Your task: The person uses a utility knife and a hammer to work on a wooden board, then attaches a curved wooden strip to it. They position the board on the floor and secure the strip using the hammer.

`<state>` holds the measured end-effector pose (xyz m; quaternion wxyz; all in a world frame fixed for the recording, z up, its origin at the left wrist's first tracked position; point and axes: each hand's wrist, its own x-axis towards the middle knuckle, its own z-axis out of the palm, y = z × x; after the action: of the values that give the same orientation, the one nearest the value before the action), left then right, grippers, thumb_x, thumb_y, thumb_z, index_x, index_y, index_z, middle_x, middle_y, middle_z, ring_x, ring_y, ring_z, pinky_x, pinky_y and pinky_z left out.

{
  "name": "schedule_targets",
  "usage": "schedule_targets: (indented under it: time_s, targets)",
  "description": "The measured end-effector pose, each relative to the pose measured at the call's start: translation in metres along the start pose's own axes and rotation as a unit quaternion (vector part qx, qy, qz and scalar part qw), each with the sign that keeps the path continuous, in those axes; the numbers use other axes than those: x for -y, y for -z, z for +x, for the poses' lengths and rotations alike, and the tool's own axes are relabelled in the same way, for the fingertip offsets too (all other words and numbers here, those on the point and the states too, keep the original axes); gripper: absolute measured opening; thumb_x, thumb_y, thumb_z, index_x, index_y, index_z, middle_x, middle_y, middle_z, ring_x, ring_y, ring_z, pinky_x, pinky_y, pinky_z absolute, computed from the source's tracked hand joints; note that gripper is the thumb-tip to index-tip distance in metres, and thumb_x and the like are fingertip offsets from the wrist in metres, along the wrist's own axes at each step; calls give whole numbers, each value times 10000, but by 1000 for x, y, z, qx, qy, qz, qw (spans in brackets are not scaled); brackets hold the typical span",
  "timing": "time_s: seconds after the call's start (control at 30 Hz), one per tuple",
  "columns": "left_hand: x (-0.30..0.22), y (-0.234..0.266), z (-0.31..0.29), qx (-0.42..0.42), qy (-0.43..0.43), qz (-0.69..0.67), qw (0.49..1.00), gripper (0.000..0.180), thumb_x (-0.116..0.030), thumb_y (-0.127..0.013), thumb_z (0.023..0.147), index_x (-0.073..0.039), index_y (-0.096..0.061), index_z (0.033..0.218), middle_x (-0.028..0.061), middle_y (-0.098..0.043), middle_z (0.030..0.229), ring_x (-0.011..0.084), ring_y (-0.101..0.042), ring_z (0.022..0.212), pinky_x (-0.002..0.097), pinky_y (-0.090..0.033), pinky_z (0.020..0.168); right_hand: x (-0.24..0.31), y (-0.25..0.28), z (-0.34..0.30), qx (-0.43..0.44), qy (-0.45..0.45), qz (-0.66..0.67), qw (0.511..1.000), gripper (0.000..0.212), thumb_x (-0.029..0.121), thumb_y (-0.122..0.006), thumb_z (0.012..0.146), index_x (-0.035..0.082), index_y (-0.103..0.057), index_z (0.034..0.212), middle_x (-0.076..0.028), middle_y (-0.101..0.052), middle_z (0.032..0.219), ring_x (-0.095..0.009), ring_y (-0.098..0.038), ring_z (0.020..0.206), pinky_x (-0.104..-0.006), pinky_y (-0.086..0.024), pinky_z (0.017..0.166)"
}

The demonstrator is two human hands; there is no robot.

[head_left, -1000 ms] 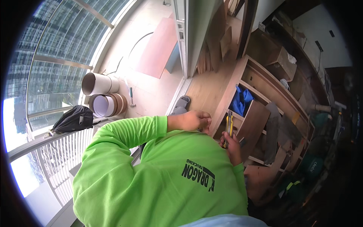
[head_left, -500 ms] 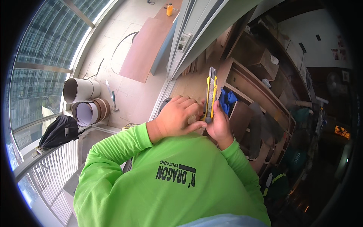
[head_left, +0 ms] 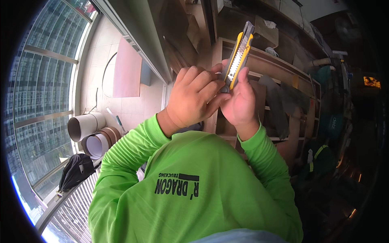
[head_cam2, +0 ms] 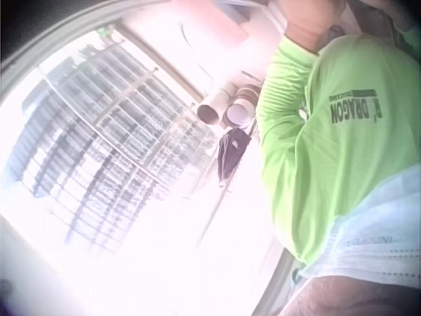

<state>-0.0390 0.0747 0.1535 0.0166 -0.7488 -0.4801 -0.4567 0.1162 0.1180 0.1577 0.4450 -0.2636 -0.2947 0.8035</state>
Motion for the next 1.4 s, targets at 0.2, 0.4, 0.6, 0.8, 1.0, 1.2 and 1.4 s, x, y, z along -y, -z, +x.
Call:
schedule_targets:
  time_s: [0.2,0.4,0.6,0.8,1.0,1.2,1.4]
  targets:
    - [-42,-33,28,-56,30,-37,997,515,-323,-881,719,-68,-685,1121,71,-665,987,295,-612,868,396,-459,779,21,24,-37,28,44,26,998,576,528,-422,1084,36,-480,1378,-106,-579,1192,-182,-577,1063,-354,-487,937]
    - [-77,-48,34,2,72,-109,992,586,-341,-897,751,-19,-683,1191,123,-706,996,299,-662,924,385,-506,838,37,51,-63,78,72,53,993,583,549,-431,1075,35,-505,1339,-68,-582,1147,-160,-569,1038,-344,-483,922]
    - [-95,-59,36,-22,99,-144,984,455,-395,-892,741,-57,-702,979,57,-662,807,273,-634,742,380,-454,757,36,60,-85,32,82,70,994,540,503,-396,1099,36,-524,1339,-58,-600,1154,-166,-577,1056,-352,-469,949]
    - [-101,-57,33,3,114,-112,987,372,-347,-907,748,-66,-693,867,70,-694,812,269,-645,770,368,-494,733,34,66,-99,77,70,74,992,525,484,-338,1114,51,-515,1353,-59,-600,1213,-180,-588,1119,-383,-458,995]
    - [-103,-59,29,-23,121,-129,984,408,-388,-905,733,-84,-642,798,39,-650,762,256,-621,707,378,-450,724,31,61,-101,17,68,78,994,519,478,-338,1112,46,-516,1336,-65,-609,1188,-185,-598,1103,-389,-470,977]
    - [-104,-55,29,-1,143,-138,980,398,-354,-921,742,-57,-672,833,85,-700,778,266,-643,736,378,-497,726,33,70,-98,65,46,39,996,594,540,-284,1101,35,-536,1285,-76,-645,962,-195,-609,840,-360,-482,745]
    - [-104,-55,28,5,138,-131,982,422,-384,-925,721,-67,-666,821,76,-694,786,270,-631,771,382,-483,738,34,63,-101,40,52,28,997,615,564,-281,1094,34,-538,1273,-81,-642,902,-193,-592,778,-351,-462,697]
